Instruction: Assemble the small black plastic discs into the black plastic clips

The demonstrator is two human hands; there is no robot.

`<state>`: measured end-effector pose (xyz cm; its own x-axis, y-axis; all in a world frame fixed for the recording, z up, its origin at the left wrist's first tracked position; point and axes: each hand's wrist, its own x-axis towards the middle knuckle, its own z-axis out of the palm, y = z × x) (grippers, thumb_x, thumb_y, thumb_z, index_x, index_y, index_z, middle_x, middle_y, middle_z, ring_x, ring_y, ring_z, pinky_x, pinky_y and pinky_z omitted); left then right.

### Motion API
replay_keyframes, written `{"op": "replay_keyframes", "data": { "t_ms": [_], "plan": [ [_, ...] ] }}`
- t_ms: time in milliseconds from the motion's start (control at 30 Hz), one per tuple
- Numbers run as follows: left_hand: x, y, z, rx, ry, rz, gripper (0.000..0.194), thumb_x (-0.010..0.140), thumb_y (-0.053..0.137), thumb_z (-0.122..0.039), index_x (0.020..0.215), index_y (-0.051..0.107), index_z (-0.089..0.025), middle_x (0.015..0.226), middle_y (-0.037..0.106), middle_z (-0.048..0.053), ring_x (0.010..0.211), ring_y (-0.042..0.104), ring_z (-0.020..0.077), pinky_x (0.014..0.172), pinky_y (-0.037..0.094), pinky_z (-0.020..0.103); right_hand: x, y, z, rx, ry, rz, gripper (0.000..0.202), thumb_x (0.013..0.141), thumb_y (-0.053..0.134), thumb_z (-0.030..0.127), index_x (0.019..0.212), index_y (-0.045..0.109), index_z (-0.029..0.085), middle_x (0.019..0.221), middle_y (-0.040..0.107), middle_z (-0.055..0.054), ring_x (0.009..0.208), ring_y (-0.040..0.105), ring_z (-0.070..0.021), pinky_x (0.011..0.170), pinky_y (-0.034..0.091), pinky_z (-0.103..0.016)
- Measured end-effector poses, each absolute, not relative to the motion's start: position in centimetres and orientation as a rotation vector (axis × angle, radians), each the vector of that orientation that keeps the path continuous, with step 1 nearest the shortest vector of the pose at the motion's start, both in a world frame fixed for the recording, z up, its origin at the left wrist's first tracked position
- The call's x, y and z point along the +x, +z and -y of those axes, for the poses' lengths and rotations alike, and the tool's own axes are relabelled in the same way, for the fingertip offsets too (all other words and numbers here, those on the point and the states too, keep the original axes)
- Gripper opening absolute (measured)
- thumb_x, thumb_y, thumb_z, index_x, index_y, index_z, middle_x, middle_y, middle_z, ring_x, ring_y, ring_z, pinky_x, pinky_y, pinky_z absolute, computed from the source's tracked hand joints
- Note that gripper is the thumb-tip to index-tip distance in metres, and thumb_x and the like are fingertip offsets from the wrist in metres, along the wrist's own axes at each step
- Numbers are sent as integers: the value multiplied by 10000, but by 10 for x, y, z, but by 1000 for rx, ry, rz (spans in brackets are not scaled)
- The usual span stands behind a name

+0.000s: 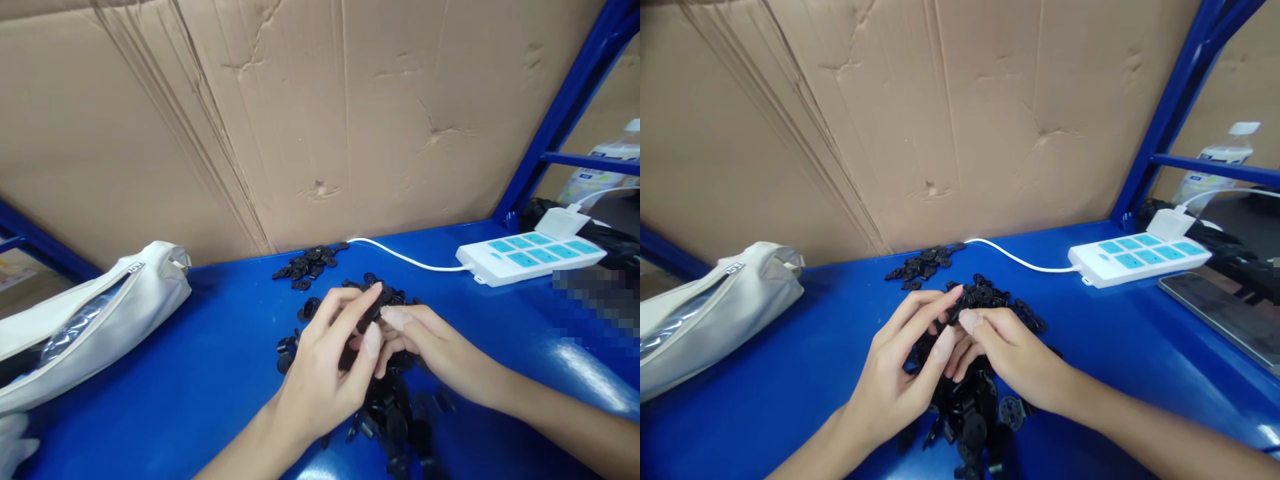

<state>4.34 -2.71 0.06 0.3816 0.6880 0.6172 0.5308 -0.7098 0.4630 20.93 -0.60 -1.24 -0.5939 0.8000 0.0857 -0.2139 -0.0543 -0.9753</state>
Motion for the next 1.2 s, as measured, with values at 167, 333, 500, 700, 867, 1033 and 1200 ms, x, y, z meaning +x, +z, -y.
{"op": "replay_keyframes", "data": {
  "t_ms": [167, 333, 500, 700, 867, 1033, 1200],
  "plan": [
    [42, 0, 26, 2451, 1167, -1068, 330, 899, 485, -77, 1172, 597, -224, 1102, 534, 68, 937, 582, 138, 791, 532, 255, 212, -8, 9, -619, 1722, 1535, 364, 961, 378, 237, 804, 681, 109, 732, 671, -55, 699, 657, -159, 758, 549, -337],
    [42, -2, 23, 2441, 1175, -1009, 291, 897, 461, -42, 1097, 597, -203, 1097, 573, 69, 1010, 585, 154, 844, 526, 264, 210, -9, 6, -525, 1881, 1388, 285, 929, 392, 162, 1003, 664, 127, 852, 685, -47, 846, 668, -163, 850, 540, -355],
    [41, 3, 21, 2466, 1209, -958, 238, 902, 498, -93, 1070, 619, -210, 1054, 612, 64, 956, 611, 157, 785, 529, 266, 211, -8, 3, -525, 1949, 1361, 276, 878, 433, 139, 1058, 642, 121, 862, 663, -52, 883, 655, -178, 853, 538, -367],
    [37, 9, 19, 2643, 1092, -1019, 399, 881, 597, -212, 1268, 521, -273, 1152, 647, 49, 1066, 597, 208, 898, 444, 371, 218, -10, 3, -575, 1852, 1482, 232, 927, 389, 188, 1041, 589, 161, 916, 601, -32, 808, 599, -143, 824, 502, -338],
    [35, 6, 14, 2611, 1100, -951, 406, 886, 596, -186, 1280, 509, -228, 1187, 656, 52, 1098, 612, 188, 929, 474, 353, 223, -7, 7, -745, 1700, 1694, 197, 911, 357, 184, 886, 552, 168, 786, 554, -9, 789, 565, -153, 814, 479, -331],
    [32, 4, 15, 2818, 1058, -785, 411, 890, 584, -148, 1286, 480, -130, 1227, 628, 123, 1124, 610, 194, 906, 525, 336, 224, -1, 11, -920, 1401, 1976, 223, 883, 341, 205, 729, 503, 210, 725, 564, -6, 720, 564, -164, 677, 488, -290],
    [36, 0, 27, 3150, 998, -859, 400, 897, 484, -46, 1291, 431, -2, 1260, 571, 232, 1214, 539, 275, 929, 509, 423, 224, 1, 14, -991, 1317, 2021, 230, 884, 326, 211, 732, 499, 224, 737, 580, -12, 728, 575, -172, 665, 510, -285]
  ]
}}
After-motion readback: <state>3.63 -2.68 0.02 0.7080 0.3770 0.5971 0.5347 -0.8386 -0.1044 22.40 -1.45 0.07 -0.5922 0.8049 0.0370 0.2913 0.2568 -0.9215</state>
